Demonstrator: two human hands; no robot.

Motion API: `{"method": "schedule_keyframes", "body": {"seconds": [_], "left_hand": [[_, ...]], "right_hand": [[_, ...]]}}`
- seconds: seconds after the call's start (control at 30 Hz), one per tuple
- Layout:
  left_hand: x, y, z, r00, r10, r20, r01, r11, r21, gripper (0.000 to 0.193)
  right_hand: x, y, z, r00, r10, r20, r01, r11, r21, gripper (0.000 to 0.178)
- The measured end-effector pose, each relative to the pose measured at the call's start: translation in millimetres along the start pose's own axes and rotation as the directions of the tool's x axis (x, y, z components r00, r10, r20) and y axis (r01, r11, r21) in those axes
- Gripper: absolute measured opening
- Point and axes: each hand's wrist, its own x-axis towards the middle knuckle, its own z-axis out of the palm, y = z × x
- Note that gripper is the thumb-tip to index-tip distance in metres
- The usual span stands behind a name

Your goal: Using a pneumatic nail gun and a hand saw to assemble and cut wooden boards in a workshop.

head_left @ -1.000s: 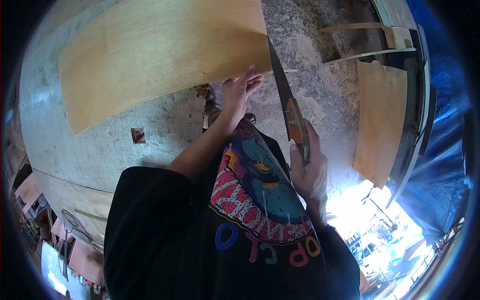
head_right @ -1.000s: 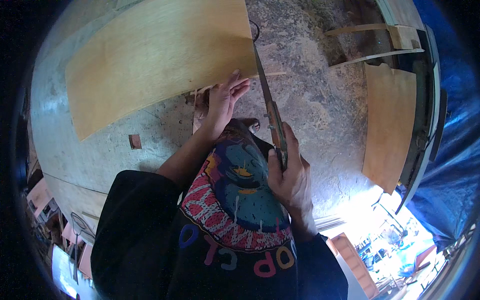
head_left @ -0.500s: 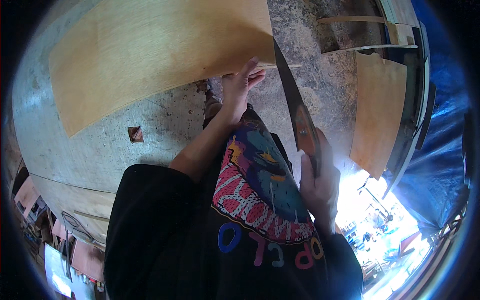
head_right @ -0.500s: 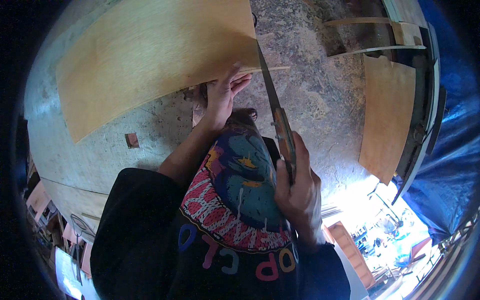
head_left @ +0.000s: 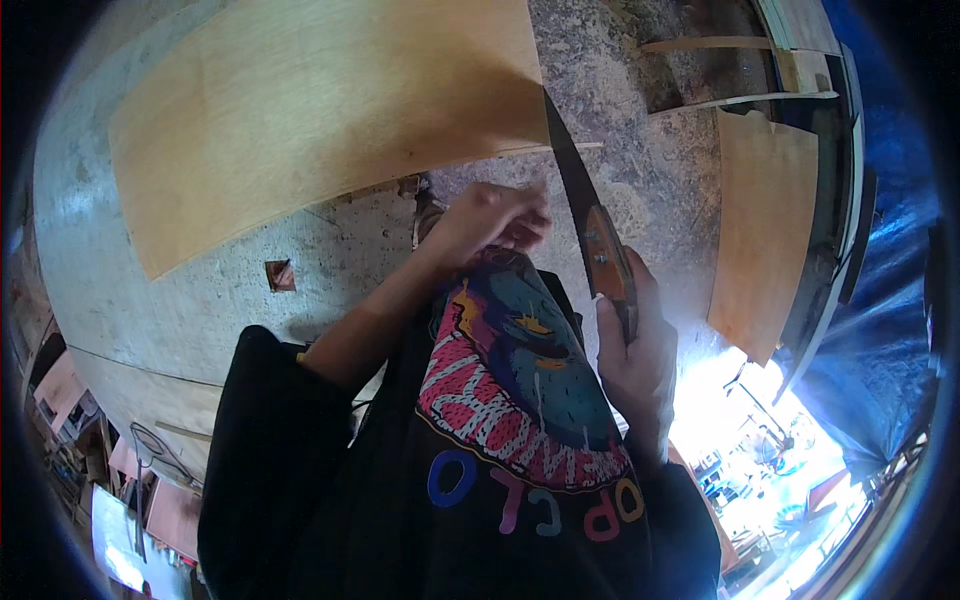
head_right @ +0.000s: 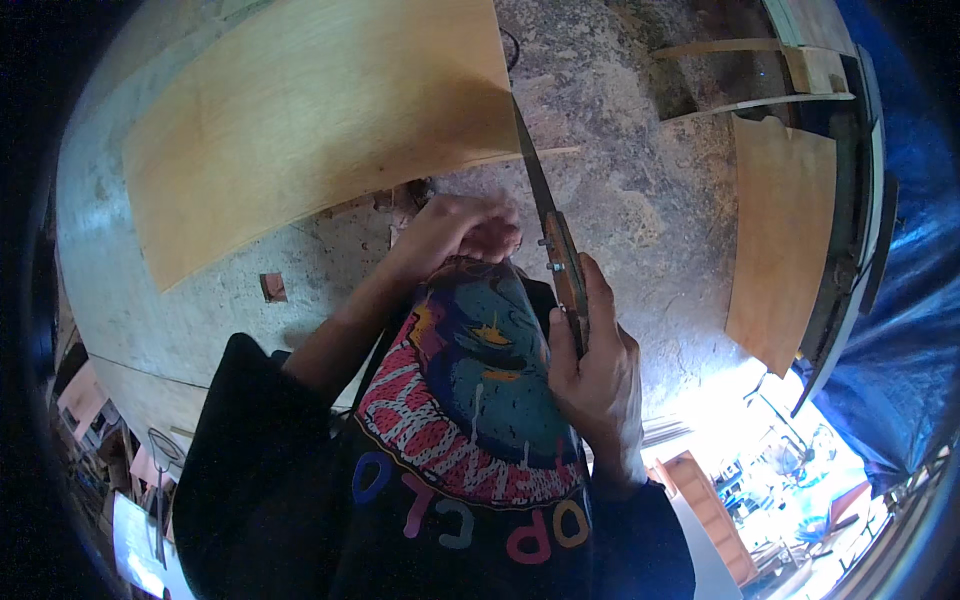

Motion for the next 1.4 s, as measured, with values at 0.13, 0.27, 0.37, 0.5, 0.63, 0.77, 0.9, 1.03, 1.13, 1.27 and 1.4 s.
{"method": "schedule_keyframes", "body": {"seconds": [0.13, 0.27, 0.37, 0.5, 0.63, 0.77, 0.9, 1.03, 1.13, 1.27, 1.4], "left_hand": [[46, 74, -6, 0.747, 0.664, 0.031, -0.429, 0.446, 0.786, 0.031], [153, 160, -32, 0.052, 0.970, 0.237, -0.420, -0.194, 0.887, 0.022], [226, 174, -52, 0.005, 0.911, 0.413, -0.031, -0.413, 0.910, 0.030], [237, 176, -50, 0.371, 0.893, 0.254, 0.150, -0.328, 0.933, 0.046], [221, 173, -43, 0.427, 0.878, 0.216, 0.180, -0.317, 0.931, 0.045], [225, 176, -48, 0.348, 0.904, 0.249, 0.234, -0.342, 0.910, 0.043], [201, 183, -24, 0.514, 0.843, 0.156, 0.267, -0.331, 0.905, 0.042], [211, 179, -38, 0.434, 0.867, 0.245, 0.300, -0.395, 0.868, 0.041], [218, 179, -32, 0.469, 0.861, 0.196, 0.268, -0.350, 0.898, 0.040], [207, 177, -25, 0.491, 0.855, 0.168, 0.318, -0.355, 0.879, 0.038], [209, 180, -35, 0.452, 0.869, 0.203, 0.243, -0.339, 0.909, 0.035]], "right_hand": [[-4, -9, -1, 0.995, 0.093, 0.032, -0.094, 0.995, 0.039, 0.052], [-5, -9, 7, 0.983, 0.167, 0.070, -0.169, 0.985, 0.021, 0.055], [-9, -4, 13, 0.992, 0.125, 0.012, -0.125, 0.990, 0.062, 0.056], [-14, -5, 15, 0.997, 0.051, -0.061, -0.047, 0.997, 0.060, 0.057], [-9, -7, 12, 0.994, 0.110, 0.000, -0.110, 0.992, 0.063, 0.057], [-21, -5, 4, 0.978, 0.202, 0.058, -0.204, 0.979, 0.023, 0.057], [-40, -4, -6, 0.982, 0.177, 0.059, -0.173, 0.983, -0.066, 0.057], [-40, -10, -9, 0.970, 0.223, 0.094, -0.222, 0.975, -0.028, 0.057], [-26, -28, -22, 0.971, 0.222, 0.086, -0.219, 0.975, -0.045, 0.058], [-26, -24, -27, 0.953, 0.270, 0.135, -0.268, 0.963, -0.033, 0.058], [-40, -27, -38, 0.959, 0.245, 0.144, -0.245, 0.969, -0.018, 0.057]]}}
